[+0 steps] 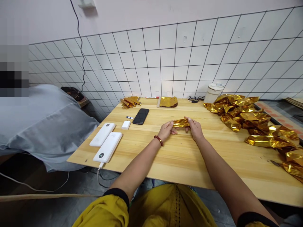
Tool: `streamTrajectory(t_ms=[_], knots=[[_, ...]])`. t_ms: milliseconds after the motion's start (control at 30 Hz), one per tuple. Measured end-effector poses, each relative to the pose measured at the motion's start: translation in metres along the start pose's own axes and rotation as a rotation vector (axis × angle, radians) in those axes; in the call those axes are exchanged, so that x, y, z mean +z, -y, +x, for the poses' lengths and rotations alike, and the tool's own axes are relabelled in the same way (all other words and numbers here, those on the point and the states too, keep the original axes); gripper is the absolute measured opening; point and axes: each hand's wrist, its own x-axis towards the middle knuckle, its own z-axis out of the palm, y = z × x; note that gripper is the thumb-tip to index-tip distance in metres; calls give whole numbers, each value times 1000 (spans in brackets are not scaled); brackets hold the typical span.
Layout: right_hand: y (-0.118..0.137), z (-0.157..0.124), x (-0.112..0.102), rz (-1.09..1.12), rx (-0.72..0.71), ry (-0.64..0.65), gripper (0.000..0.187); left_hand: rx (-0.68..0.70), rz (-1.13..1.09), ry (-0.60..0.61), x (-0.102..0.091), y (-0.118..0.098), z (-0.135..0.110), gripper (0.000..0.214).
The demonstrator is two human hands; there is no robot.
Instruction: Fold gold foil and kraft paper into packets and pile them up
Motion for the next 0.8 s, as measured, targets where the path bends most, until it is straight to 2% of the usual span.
streamTrajectory(t_ms=[100, 200, 400, 533, 700, 800], knots=[[2, -4, 3, -69, -7, 128, 61, 19, -79, -107, -2, -4, 0, 54], [4, -6, 4, -80, 5, 169, 66, 41, -93, -114, -3, -6, 0, 52], [3, -4, 3, -41, 21, 154, 64, 93, -22, -98, -2, -1, 2, 53], [4, -3, 3, 15, 15, 126, 56, 77, 24, -74, 0, -1, 1, 52], [2, 0, 4, 84, 69, 86, 45, 34, -30, -165, 1, -4, 1, 37], [0, 1, 6, 65, 108, 115, 46, 44, -88, -240, 1, -6, 3, 37]])
